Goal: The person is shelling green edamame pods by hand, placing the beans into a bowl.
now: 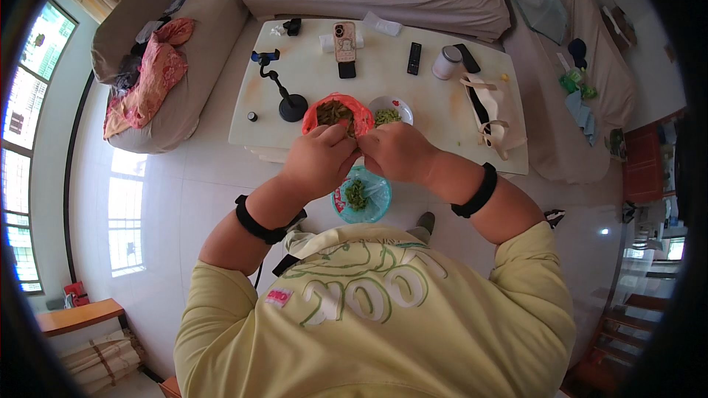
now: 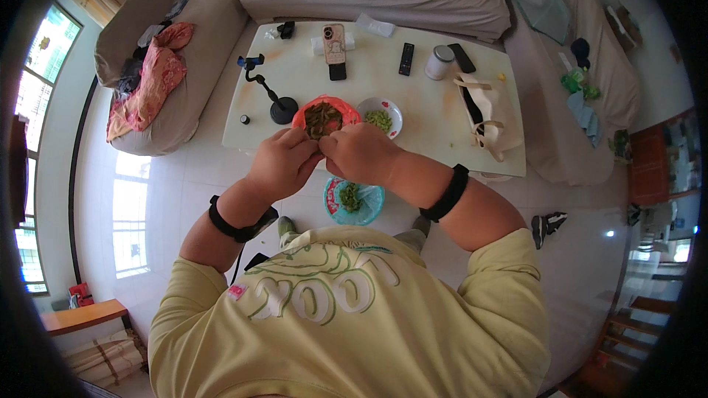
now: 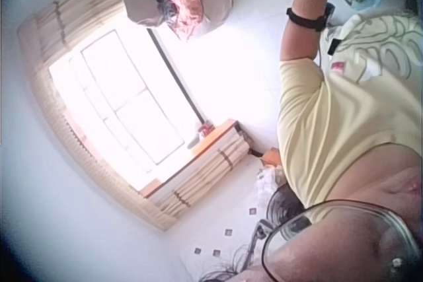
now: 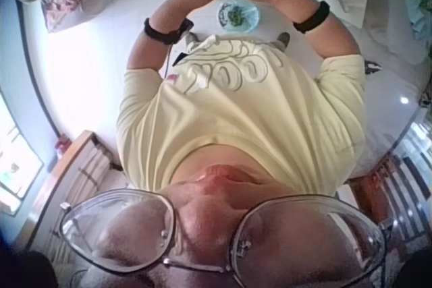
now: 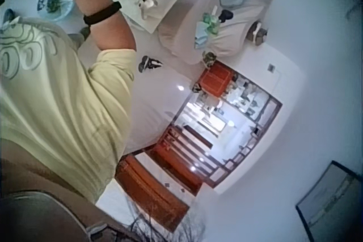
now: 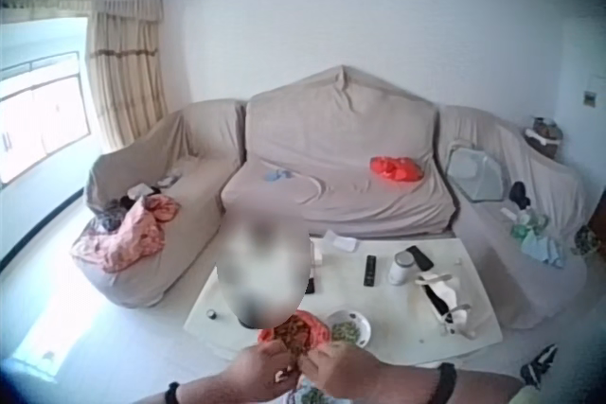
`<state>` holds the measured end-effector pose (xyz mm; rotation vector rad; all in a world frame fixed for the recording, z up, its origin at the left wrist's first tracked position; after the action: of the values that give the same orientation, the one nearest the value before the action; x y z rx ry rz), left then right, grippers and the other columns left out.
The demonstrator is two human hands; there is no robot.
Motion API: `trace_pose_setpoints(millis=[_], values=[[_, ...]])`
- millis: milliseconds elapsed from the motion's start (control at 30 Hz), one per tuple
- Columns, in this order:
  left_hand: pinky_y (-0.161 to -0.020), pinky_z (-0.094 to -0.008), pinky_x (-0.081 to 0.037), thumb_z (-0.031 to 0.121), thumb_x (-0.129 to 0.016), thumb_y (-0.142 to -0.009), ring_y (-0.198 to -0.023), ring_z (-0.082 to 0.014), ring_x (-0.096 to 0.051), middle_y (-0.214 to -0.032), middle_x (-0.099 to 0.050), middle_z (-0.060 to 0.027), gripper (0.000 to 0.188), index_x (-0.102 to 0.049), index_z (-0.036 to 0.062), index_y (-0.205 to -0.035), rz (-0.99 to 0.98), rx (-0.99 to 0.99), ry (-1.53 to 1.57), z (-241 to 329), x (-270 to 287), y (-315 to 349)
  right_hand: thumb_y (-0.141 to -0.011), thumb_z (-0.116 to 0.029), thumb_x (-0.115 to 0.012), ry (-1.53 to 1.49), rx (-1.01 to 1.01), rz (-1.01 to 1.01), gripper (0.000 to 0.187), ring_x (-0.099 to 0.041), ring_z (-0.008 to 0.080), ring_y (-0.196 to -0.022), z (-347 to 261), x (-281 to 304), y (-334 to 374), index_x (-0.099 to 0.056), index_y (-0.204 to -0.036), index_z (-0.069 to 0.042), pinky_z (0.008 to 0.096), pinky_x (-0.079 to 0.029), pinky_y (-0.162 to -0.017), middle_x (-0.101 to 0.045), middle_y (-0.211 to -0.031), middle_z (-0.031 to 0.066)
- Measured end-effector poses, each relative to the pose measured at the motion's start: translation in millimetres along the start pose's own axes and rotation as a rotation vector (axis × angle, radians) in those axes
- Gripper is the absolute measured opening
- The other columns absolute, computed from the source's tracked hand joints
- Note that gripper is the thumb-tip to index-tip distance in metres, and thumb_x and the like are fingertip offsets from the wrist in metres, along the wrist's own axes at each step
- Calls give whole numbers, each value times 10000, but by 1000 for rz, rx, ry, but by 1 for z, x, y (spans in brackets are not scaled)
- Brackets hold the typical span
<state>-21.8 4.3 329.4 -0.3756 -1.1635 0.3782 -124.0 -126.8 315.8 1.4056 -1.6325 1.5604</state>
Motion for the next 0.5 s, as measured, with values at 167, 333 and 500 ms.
trace_pose_setpoints(millis=[167, 333, 500], values=[[-549, -330, -435, 66, -622, -611, -639, -246, -516, -717, -489, -66, 161, -573, 75, -764, 143, -13, 23, 5, -1, 0, -752, -122, -464, -752, -375, -8, 114, -457, 155, -475, 3, -14, 3, -436, -659, -61, 301, -382, -454, -454, -548, 62], [-514, -288, -407, 55, -608, -685, -585, -191, -496, -674, -495, -64, 84, -554, 37, -747, 409, 39, 225, -9, -14, 4, -797, -155, -427, -1604, -604, 94, 164, -419, 122, -486, 5, -34, -5, -436, -696, -25, 286, -365, -459, -409, -567, 35], [-448, -215, -284, 191, -489, -837, -528, -73, -318, -621, -372, 37, 143, -484, 86, -740, 203, 914, 1600, -17, -15, 5, -762, -149, -454, -695, -328, -13, 145, -504, 223, -530, -3, -20, -3, -476, -689, -26, 339, -398, -502, -494, -591, 91]])
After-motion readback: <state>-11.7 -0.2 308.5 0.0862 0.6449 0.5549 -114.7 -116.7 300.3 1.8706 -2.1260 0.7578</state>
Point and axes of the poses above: each hand's wrist, its own y-axis away from the middle knuckle, its own x-axis out of the back of the hand, z = x × y, the point moved 1 cm from there along -y, towards the middle knuckle
